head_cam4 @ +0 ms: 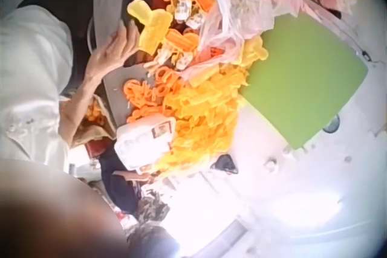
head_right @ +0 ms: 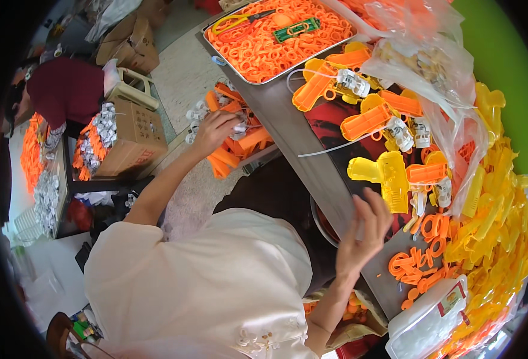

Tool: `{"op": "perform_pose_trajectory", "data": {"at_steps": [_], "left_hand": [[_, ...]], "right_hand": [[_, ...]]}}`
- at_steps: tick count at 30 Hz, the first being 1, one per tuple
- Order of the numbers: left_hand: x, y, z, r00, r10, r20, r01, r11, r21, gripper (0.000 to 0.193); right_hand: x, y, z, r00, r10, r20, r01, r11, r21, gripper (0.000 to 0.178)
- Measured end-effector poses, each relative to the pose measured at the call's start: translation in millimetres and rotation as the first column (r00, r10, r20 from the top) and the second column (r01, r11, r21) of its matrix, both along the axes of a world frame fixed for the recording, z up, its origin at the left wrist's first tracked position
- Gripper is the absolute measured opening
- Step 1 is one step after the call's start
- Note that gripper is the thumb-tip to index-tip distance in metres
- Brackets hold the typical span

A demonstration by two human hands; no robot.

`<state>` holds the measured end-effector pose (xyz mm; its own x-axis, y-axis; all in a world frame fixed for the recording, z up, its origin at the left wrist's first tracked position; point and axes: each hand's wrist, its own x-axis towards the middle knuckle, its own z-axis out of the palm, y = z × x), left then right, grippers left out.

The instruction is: Assemble plastic toy water guns by fitting components together.

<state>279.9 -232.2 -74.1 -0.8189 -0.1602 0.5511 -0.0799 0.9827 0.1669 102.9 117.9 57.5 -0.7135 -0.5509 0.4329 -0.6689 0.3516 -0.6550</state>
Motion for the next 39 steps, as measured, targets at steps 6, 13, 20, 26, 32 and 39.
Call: {"op": "perform_pose_trajectory", "data": {"at_steps": [6,13,20,26,32,39], "left_hand": [[-4.7,41.9,70.9,0.949,-0.220,-0.226,0.197,0.973,-0.119,0.032],[-33.8,79.4,111.7,0.781,-0.532,-0.327,0.474,0.846,-0.244,0.029],[-67.1,107.0,112.7,0.520,-0.803,-0.293,0.788,0.582,-0.198,0.025],[-108.7,116.9,131.1,0.414,-0.837,-0.358,0.814,0.516,-0.265,0.017],[-234.6,125.9,120.3,0.658,-0.572,-0.490,0.641,0.767,-0.034,0.018],[-279.1,167.4,108.2,0.749,-0.629,0.211,0.655,0.751,-0.084,0.045]], "right_hand": [[34.3,-76.2,-2.5,0.878,0.369,0.306,-0.328,0.928,-0.179,0.022],[34.8,-95.3,-29.8,0.609,0.400,0.684,-0.161,0.908,-0.387,0.027],[26.5,-43.4,-5.4,0.842,0.315,0.437,-0.069,0.867,-0.493,0.016],[9.8,32.1,-4.9,0.717,0.613,0.332,0.155,0.324,-0.933,0.016],[-52.0,140.2,40.3,0.389,0.921,-0.020,-0.335,0.121,-0.934,0.028],[-39.8,95.5,82.5,0.856,-0.311,0.413,0.255,0.949,0.187,0.029]]}}
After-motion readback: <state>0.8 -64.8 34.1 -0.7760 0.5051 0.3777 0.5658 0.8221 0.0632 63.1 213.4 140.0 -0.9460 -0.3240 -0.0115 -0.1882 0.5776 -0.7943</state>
